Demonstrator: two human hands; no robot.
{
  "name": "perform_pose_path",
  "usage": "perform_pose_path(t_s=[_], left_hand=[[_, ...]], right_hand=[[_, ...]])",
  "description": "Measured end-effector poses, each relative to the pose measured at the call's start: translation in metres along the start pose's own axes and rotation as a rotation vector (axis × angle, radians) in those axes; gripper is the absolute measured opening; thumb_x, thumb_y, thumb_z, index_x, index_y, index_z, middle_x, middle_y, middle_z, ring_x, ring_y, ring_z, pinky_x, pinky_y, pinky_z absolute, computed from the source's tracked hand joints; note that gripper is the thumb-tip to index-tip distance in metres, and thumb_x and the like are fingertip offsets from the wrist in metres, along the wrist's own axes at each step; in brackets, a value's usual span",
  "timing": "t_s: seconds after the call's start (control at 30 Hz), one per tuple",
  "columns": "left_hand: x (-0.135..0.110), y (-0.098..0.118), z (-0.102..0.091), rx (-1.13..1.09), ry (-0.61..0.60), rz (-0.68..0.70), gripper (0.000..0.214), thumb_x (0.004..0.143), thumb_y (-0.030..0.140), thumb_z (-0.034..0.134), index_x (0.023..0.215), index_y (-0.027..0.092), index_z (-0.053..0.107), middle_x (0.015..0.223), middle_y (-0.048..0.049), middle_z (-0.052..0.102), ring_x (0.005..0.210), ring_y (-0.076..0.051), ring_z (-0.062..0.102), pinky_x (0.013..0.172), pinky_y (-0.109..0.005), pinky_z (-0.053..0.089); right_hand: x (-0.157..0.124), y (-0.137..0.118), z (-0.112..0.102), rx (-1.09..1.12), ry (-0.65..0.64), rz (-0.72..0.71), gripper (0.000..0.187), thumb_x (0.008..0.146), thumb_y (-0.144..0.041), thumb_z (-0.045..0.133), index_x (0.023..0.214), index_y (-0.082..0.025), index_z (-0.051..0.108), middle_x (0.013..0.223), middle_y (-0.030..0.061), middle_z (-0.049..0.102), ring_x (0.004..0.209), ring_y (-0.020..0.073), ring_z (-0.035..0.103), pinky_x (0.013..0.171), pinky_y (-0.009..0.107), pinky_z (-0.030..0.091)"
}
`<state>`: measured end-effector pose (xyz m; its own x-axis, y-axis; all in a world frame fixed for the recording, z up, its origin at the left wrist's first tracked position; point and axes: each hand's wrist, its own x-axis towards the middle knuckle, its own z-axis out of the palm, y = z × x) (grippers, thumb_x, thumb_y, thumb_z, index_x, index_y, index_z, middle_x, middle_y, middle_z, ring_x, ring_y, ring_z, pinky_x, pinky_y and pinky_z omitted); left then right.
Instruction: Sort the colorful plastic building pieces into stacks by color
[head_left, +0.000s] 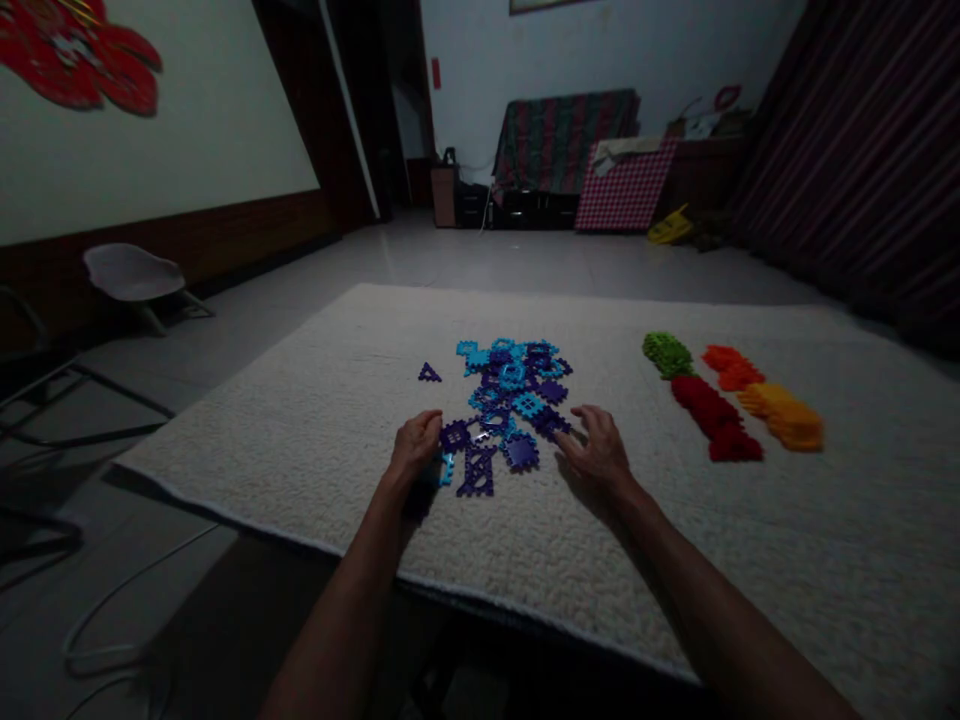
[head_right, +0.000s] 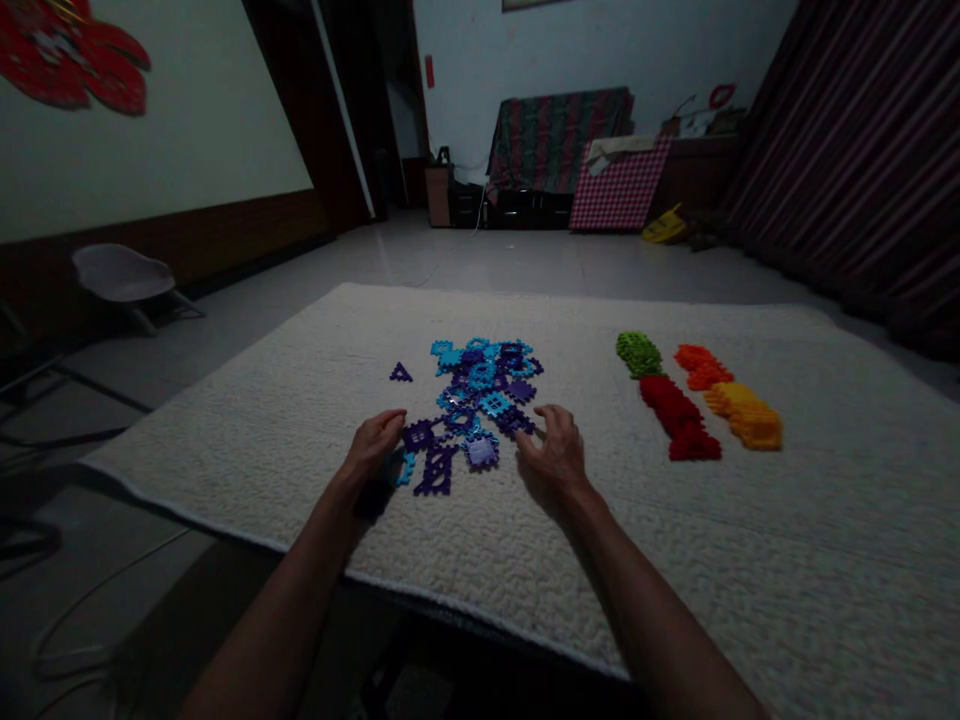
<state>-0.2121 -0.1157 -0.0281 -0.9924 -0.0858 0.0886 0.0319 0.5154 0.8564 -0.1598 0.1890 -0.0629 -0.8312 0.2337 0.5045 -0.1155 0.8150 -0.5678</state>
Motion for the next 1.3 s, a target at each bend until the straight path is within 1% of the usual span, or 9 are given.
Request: perform_pose_path(t_s=[0.13, 0.27, 0.37, 0.43, 0.63, 0.77, 1.03, 1.17, 1.3], left_hand=[[-0.023, -0.005, -0.009, 0.042, -0.073, 0.076, 0.030, 0.087, 0.031, 0.053, 0.106, 0.021, 0.073, 0.108, -0.0078, 0.075, 0.100, -0.022, 0.067, 0.091, -0.030, 0.050], [-0.037, -0.006, -0.003, 0.104, -0.069, 0.192, 0.032, 0.090, 0.024, 0.046, 0.111, 0.021, 0.070, 0.111, -0.0088, 0.072, 0.106, -0.021, 0.065, 0.099, -0.032, 0.049], [-0.040, -0.003, 0.009, 0.124, -0.085, 0.304, 0.034, 0.089, 0.019, 0.043, 0.112, 0.019, 0.068, 0.113, -0.0099, 0.070, 0.110, -0.021, 0.063, 0.103, -0.033, 0.047], [-0.040, 0.001, 0.018, 0.094, -0.118, 0.305, 0.035, 0.090, 0.019, 0.042, 0.113, 0.018, 0.067, 0.114, -0.0100, 0.070, 0.108, -0.020, 0.064, 0.102, -0.032, 0.048], [-0.038, 0.014, 0.039, -0.004, -0.085, 0.222, 0.035, 0.090, 0.020, 0.042, 0.111, 0.014, 0.069, 0.114, -0.0117, 0.072, 0.107, -0.021, 0.067, 0.101, -0.036, 0.049], [-0.036, 0.022, 0.050, -0.073, -0.076, 0.191, 0.035, 0.087, 0.017, 0.043, 0.108, 0.014, 0.071, 0.113, -0.0117, 0.072, 0.108, -0.022, 0.066, 0.102, -0.037, 0.049], [-0.010, 0.042, 0.068, -0.421, -0.180, -0.070, 0.029, 0.079, 0.018, 0.051, 0.096, 0.014, 0.074, 0.098, -0.0097, 0.075, 0.092, -0.021, 0.068, 0.090, -0.034, 0.051], [0.022, 0.067, 0.088, -0.620, -0.227, -0.224, 0.028, 0.071, 0.015, 0.055, 0.092, 0.014, 0.073, 0.088, -0.0081, 0.074, 0.080, -0.018, 0.067, 0.082, -0.031, 0.052], [0.043, 0.078, 0.090, -0.740, -0.171, -0.159, 0.030, 0.068, 0.021, 0.063, 0.096, 0.014, 0.073, 0.095, -0.0082, 0.075, 0.090, -0.018, 0.067, 0.091, -0.033, 0.049]], right_hand=[[-0.028, -0.050, 0.005, 0.013, -0.163, -0.181, 0.068, 0.076, -0.051, 0.067, 0.134, -0.021, 0.050, 0.148, 0.0189, 0.040, 0.136, 0.0381, 0.038, 0.105, 0.060, 0.039], [-0.053, -0.100, 0.013, 0.016, -0.384, -0.347, 0.082, 0.073, -0.051, 0.071, 0.144, -0.023, 0.042, 0.159, 0.0171, 0.028, 0.145, 0.0415, 0.023, 0.110, 0.066, 0.029], [-0.063, -0.122, 0.022, -0.010, -0.541, -0.356, 0.094, 0.068, -0.054, 0.074, 0.148, -0.023, 0.038, 0.162, 0.0177, 0.024, 0.146, 0.0463, 0.019, 0.108, 0.072, 0.026], [-0.065, -0.127, 0.029, -0.036, -0.571, -0.325, 0.095, 0.068, -0.053, 0.074, 0.150, -0.022, 0.037, 0.162, 0.0182, 0.024, 0.146, 0.0471, 0.019, 0.108, 0.072, 0.025], [-0.056, -0.116, 0.036, -0.070, -0.412, -0.292, 0.072, 0.078, -0.030, 0.063, 0.145, -0.011, 0.043, 0.151, 0.0224, 0.043, 0.138, 0.0372, 0.039, 0.109, 0.055, 0.035], [-0.046, -0.110, 0.033, -0.001, -0.410, -0.345, 0.057, 0.078, -0.021, 0.060, 0.134, -0.011, 0.052, 0.130, 0.0176, 0.061, 0.119, 0.0300, 0.053, 0.102, 0.045, 0.044], [-0.025, -0.094, 0.032, 0.086, -0.372, -0.393, 0.037, 0.088, -0.008, 0.046, 0.123, -0.015, 0.056, 0.105, 0.0104, 0.068, 0.094, 0.0199, 0.062, 0.088, 0.032, 0.050], [0.011, -0.076, 0.031, 0.050, -0.372, -0.354, 0.027, 0.090, -0.009, 0.045, 0.110, -0.018, 0.061, 0.099, 0.0091, 0.066, 0.090, 0.0200, 0.062, 0.082, 0.032, 0.052], [0.043, -0.057, 0.023, 0.133, -0.142, -0.315, 0.030, 0.091, -0.014, 0.046, 0.117, -0.018, 0.060, 0.116, 0.0129, 0.062, 0.112, 0.0247, 0.058, 0.097, 0.042, 0.050]])
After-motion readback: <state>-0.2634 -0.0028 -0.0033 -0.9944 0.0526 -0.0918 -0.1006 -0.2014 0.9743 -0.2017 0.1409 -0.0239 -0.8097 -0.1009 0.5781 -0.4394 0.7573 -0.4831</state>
